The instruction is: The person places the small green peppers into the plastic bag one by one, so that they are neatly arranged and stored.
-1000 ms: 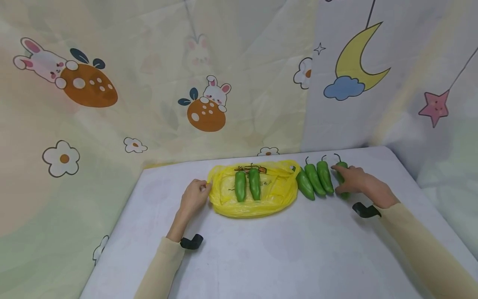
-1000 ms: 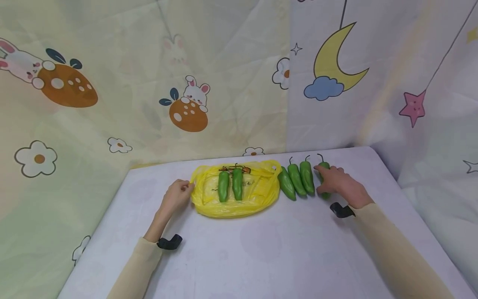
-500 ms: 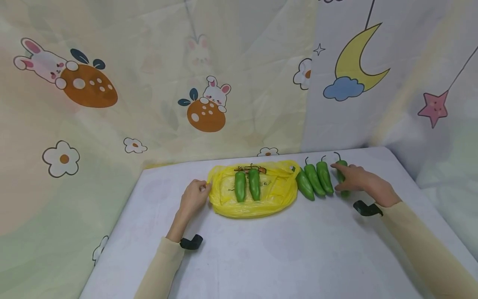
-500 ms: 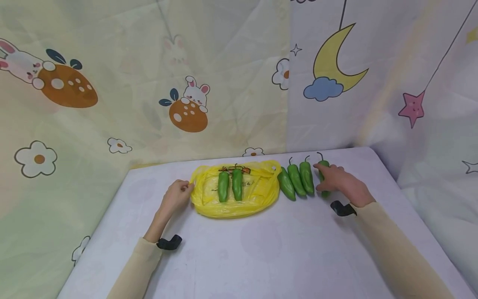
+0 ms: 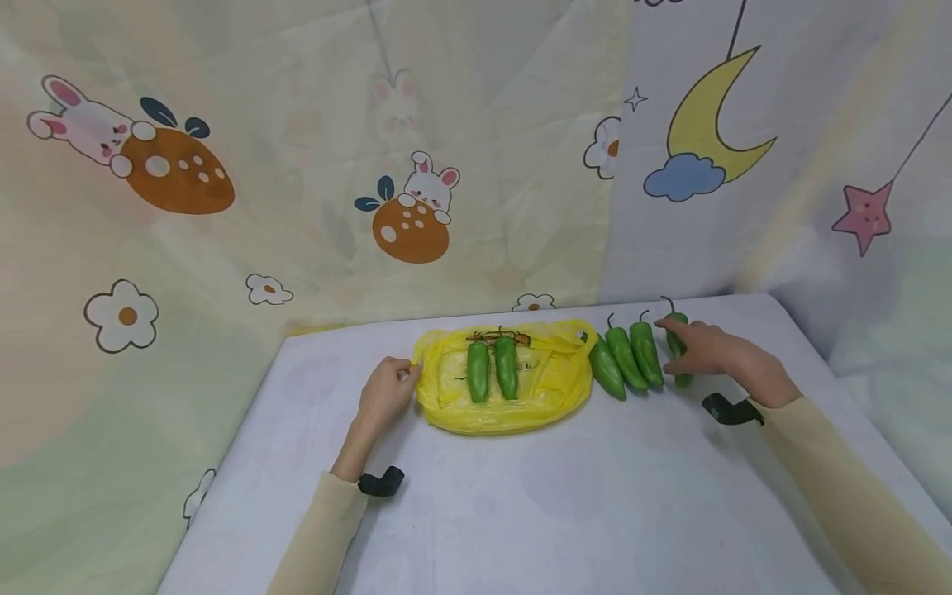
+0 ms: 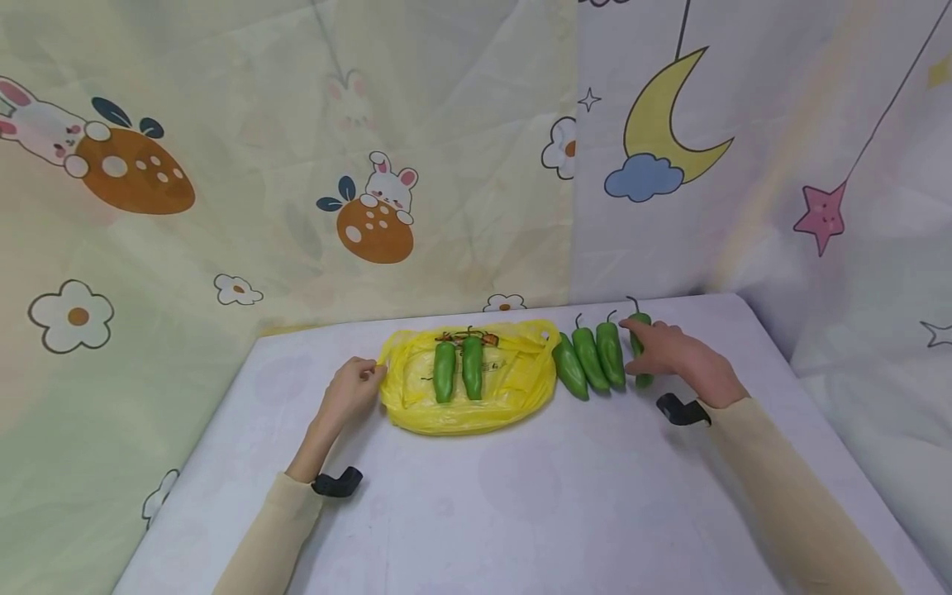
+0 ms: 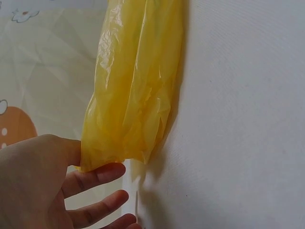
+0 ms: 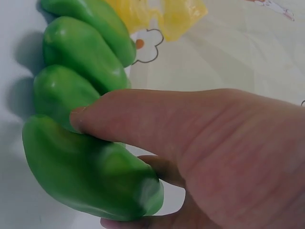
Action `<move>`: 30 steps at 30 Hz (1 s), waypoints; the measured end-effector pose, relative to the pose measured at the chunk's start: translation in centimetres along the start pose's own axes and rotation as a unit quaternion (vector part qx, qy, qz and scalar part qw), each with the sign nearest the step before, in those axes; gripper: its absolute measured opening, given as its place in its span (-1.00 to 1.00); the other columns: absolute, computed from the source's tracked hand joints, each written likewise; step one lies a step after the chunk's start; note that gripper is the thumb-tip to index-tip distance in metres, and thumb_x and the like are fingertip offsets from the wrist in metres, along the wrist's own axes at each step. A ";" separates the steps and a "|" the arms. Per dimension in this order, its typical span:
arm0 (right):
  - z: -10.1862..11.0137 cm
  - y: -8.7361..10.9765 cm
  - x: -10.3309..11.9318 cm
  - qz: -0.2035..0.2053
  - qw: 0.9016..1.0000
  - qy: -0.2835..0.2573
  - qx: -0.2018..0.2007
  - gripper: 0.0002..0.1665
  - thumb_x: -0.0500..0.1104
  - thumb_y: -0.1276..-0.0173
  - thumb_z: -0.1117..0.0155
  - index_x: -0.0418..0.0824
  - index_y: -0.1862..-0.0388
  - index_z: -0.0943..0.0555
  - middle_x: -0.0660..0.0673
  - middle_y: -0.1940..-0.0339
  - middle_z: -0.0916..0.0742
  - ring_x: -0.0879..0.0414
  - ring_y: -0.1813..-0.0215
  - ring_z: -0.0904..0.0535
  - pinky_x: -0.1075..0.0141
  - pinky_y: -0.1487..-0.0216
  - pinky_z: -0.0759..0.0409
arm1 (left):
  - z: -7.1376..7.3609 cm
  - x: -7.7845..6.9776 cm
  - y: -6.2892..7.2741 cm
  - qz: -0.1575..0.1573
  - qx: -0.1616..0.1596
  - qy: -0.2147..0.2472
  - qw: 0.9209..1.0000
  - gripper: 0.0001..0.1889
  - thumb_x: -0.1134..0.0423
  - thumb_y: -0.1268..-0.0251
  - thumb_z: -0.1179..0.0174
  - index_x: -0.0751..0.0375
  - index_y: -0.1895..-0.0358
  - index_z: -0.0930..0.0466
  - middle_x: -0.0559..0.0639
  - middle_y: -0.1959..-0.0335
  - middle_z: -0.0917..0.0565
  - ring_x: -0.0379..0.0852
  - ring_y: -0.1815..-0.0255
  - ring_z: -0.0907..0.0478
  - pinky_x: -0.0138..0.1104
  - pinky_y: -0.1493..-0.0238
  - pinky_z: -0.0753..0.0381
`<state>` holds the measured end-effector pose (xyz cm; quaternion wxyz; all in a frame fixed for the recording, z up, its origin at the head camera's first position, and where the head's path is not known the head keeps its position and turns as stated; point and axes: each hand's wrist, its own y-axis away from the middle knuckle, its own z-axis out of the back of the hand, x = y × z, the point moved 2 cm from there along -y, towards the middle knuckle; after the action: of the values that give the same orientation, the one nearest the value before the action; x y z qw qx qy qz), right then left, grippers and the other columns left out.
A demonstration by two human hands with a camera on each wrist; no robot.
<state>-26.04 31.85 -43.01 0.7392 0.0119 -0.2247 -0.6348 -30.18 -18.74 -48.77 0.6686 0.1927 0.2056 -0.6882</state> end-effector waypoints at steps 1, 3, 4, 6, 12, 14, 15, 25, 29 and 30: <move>0.0 0.0 0.1 0.003 1.000 0.002 -0.001 0.02 -0.01 -0.24 -0.42 -0.37 -0.51 -0.14 -0.67 -0.16 -0.46 -0.50 -0.12 -0.48 -0.33 -0.07 -0.47 | 0.0 0.0 0.0 0.000 -0.001 0.000 1.000 -0.62 -0.07 -0.45 -0.06 0.15 0.32 -0.67 0.16 -0.06 -0.63 0.06 0.05 -0.52 -0.13 0.17 -0.50; 0.1 0.0 0.3 0.005 1.000 0.003 -0.003 0.02 0.00 -0.23 -0.43 -0.36 -0.51 -0.15 -0.67 -0.15 -0.47 -0.48 -0.10 -0.49 -0.31 -0.06 -0.48 | -0.1 0.0 0.1 -0.001 -0.002 0.000 1.000 -0.62 -0.07 -0.46 -0.05 0.14 0.32 -0.67 0.16 -0.05 -0.63 0.06 0.06 -0.52 -0.14 0.17 -0.51; 0.2 0.0 0.4 0.008 1.000 0.004 -0.005 0.02 0.00 -0.23 -0.43 -0.36 -0.50 -0.15 -0.66 -0.14 -0.47 -0.47 -0.09 -0.50 -0.30 -0.05 -0.49 | -0.1 0.0 0.1 -0.002 -0.002 0.000 1.000 -0.62 -0.06 -0.46 -0.05 0.14 0.32 -0.68 0.16 -0.05 -0.63 0.06 0.07 -0.52 -0.13 0.18 -0.51; 0.3 0.0 0.6 0.011 1.000 0.002 -0.008 0.01 0.00 -0.23 -0.43 -0.34 -0.51 -0.16 -0.65 -0.14 -0.48 -0.43 -0.08 -0.51 -0.28 -0.03 -0.50 | -0.1 0.1 0.1 -0.003 -0.003 0.001 1.000 -0.63 -0.06 -0.46 -0.05 0.14 0.32 -0.68 0.16 -0.05 -0.63 0.06 0.07 -0.53 -0.13 0.18 -0.52; 0.6 0.1 1.4 0.026 1.000 -0.012 -0.011 -0.01 -0.03 -0.23 -0.40 -0.32 -0.51 -0.16 -0.62 -0.11 -0.50 -0.30 0.01 -0.52 -0.17 0.06 -0.53 | 0.0 0.2 0.1 -0.003 -0.003 0.002 1.000 -0.64 -0.04 -0.45 -0.05 0.16 0.29 -0.68 0.16 -0.04 -0.63 0.06 0.07 -0.52 -0.12 0.17 -0.52; 0.8 0.1 1.8 0.028 0.999 -0.014 -0.007 -0.01 -0.04 -0.23 -0.40 -0.32 -0.51 -0.16 -0.61 -0.11 -0.50 -0.27 0.02 -0.52 -0.14 0.07 -0.54 | 0.0 0.2 0.1 -0.003 -0.004 0.003 1.000 -0.64 -0.04 -0.44 -0.06 0.16 0.30 -0.67 0.16 -0.04 -0.63 0.06 0.08 -0.52 -0.13 0.19 -0.51; 1.0 0.2 2.1 0.027 0.999 -0.018 -0.004 -0.01 -0.04 -0.23 -0.39 -0.31 -0.52 -0.15 -0.60 -0.12 -0.50 -0.27 0.01 -0.52 -0.14 0.06 -0.54 | 0.0 0.3 0.1 -0.004 -0.005 0.002 1.000 -0.64 -0.04 -0.44 -0.06 0.16 0.31 -0.66 0.16 -0.04 -0.63 0.06 0.08 -0.52 -0.13 0.19 -0.50; 1.8 0.0 4.7 0.030 0.999 -0.026 0.006 -0.02 -0.04 -0.27 -0.39 -0.25 -0.55 -0.15 -0.57 -0.30 -0.44 -0.32 -0.15 -0.47 -0.29 -0.10 -0.52 | 0.1 0.3 0.1 0.002 -0.003 0.007 1.000 -0.64 -0.04 -0.45 -0.05 0.16 0.31 -0.66 0.17 -0.05 -0.62 0.08 0.02 -0.53 -0.08 0.11 -0.53; 2.2 -0.1 5.8 0.031 0.999 -0.021 0.000 -0.02 -0.04 -0.30 -0.38 -0.22 -0.58 -0.12 -0.58 -0.40 -0.38 -0.44 -0.30 -0.39 -0.37 -0.17 -0.44 | 0.1 0.2 0.1 -0.003 -0.004 0.008 1.000 -0.64 -0.04 -0.45 -0.05 0.15 0.36 -0.65 0.17 -0.05 -0.62 0.09 0.02 -0.54 -0.08 0.12 -0.53; 2.4 0.0 6.2 0.032 0.999 -0.020 -0.002 -0.02 -0.03 -0.32 -0.38 -0.20 -0.58 -0.11 -0.59 -0.41 -0.36 -0.45 -0.31 -0.38 -0.37 -0.17 -0.45 | 0.1 0.2 0.1 -0.006 -0.006 0.008 1.000 -0.63 -0.03 -0.46 -0.05 0.15 0.37 -0.64 0.17 -0.05 -0.63 0.08 0.03 -0.54 -0.09 0.13 -0.53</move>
<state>-26.32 26.68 -38.89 0.7542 -0.0096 -0.2388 -0.6116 -30.12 -18.99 -48.77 0.6641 0.1932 0.2156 -0.6893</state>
